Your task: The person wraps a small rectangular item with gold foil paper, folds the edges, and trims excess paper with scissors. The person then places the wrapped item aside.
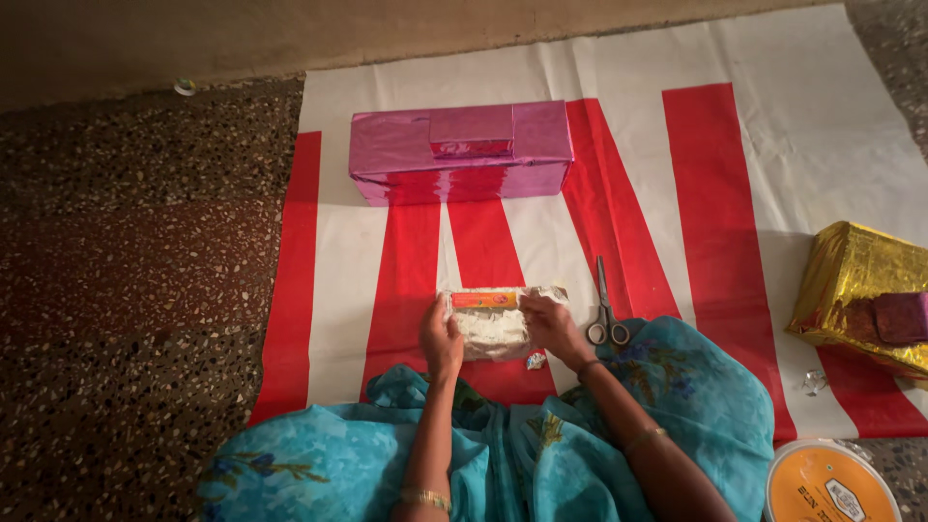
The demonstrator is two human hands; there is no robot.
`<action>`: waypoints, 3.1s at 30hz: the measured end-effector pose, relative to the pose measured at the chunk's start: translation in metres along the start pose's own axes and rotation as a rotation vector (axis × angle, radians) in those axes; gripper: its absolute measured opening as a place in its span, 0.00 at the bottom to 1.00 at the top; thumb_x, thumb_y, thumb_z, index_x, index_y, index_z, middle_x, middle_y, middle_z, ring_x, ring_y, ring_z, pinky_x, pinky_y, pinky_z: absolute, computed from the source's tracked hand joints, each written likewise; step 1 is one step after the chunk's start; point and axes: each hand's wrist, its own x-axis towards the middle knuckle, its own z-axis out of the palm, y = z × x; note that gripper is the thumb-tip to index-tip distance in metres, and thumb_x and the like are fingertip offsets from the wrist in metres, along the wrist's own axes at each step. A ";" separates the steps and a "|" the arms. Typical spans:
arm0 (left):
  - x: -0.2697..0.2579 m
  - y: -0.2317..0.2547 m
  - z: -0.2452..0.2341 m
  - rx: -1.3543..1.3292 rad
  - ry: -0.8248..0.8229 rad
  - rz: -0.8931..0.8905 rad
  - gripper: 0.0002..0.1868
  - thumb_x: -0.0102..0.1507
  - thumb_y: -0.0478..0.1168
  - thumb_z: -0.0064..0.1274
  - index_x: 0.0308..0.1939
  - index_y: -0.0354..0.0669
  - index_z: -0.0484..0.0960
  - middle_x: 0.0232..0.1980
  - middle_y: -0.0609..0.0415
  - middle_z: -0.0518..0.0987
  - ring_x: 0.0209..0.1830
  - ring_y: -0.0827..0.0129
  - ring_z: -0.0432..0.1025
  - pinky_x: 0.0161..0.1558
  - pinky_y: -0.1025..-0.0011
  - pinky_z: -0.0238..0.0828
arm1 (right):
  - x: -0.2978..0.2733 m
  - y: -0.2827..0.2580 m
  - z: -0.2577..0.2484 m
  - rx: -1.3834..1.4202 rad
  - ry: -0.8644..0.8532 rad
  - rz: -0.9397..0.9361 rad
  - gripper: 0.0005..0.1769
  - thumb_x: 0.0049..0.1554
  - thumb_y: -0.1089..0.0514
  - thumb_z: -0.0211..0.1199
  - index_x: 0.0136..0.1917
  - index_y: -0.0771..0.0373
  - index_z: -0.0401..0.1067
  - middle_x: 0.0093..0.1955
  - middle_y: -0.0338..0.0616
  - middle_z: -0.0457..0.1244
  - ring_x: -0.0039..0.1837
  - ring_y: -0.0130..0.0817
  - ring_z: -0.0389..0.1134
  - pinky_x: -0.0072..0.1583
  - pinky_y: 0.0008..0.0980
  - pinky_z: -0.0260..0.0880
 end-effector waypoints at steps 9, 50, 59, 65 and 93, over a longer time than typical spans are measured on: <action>0.024 0.051 -0.091 -0.476 0.433 -0.242 0.25 0.66 0.30 0.47 0.68 0.35 0.69 0.71 0.44 0.72 0.69 0.59 0.68 0.70 0.63 0.64 | -0.053 -0.027 -0.157 0.004 0.315 0.332 0.14 0.59 0.60 0.65 0.56 0.69 0.79 0.46 0.45 0.71 0.47 0.28 0.69 0.49 0.29 0.71; 0.005 0.067 0.018 0.709 -0.376 0.597 0.23 0.61 0.34 0.53 0.62 0.38 0.78 0.68 0.45 0.73 0.70 0.55 0.65 0.70 0.56 0.59 | -0.084 0.004 -0.120 0.641 0.195 0.690 0.14 0.64 0.57 0.61 0.55 0.71 0.76 0.40 0.37 0.64 0.36 0.18 0.61 0.35 0.17 0.59; -0.013 0.047 0.033 0.629 -0.373 0.674 0.31 0.62 0.34 0.51 0.71 0.47 0.71 0.77 0.48 0.64 0.79 0.55 0.54 0.78 0.48 0.45 | -0.144 -0.106 -0.071 0.830 0.098 0.739 0.20 0.60 0.58 0.58 0.62 0.72 0.69 0.46 0.45 0.68 0.38 0.22 0.64 0.33 0.17 0.56; -0.014 0.056 0.031 0.647 -0.389 0.707 0.35 0.62 0.33 0.49 0.76 0.44 0.67 0.80 0.50 0.60 0.82 0.57 0.49 0.79 0.46 0.42 | -0.138 -0.100 -0.068 0.900 0.017 0.700 0.23 0.62 0.58 0.60 0.66 0.75 0.69 0.46 0.42 0.66 0.38 0.19 0.62 0.36 0.16 0.60; -0.112 0.025 0.089 -1.094 -0.171 -1.338 0.21 0.57 0.59 0.66 0.28 0.50 0.75 0.19 0.60 0.71 0.10 0.78 0.55 0.15 0.77 0.46 | -0.166 -0.155 -0.037 0.536 -0.129 0.937 0.32 0.58 0.32 0.54 0.51 0.66 0.71 0.35 0.35 0.58 0.25 0.22 0.59 0.25 0.22 0.51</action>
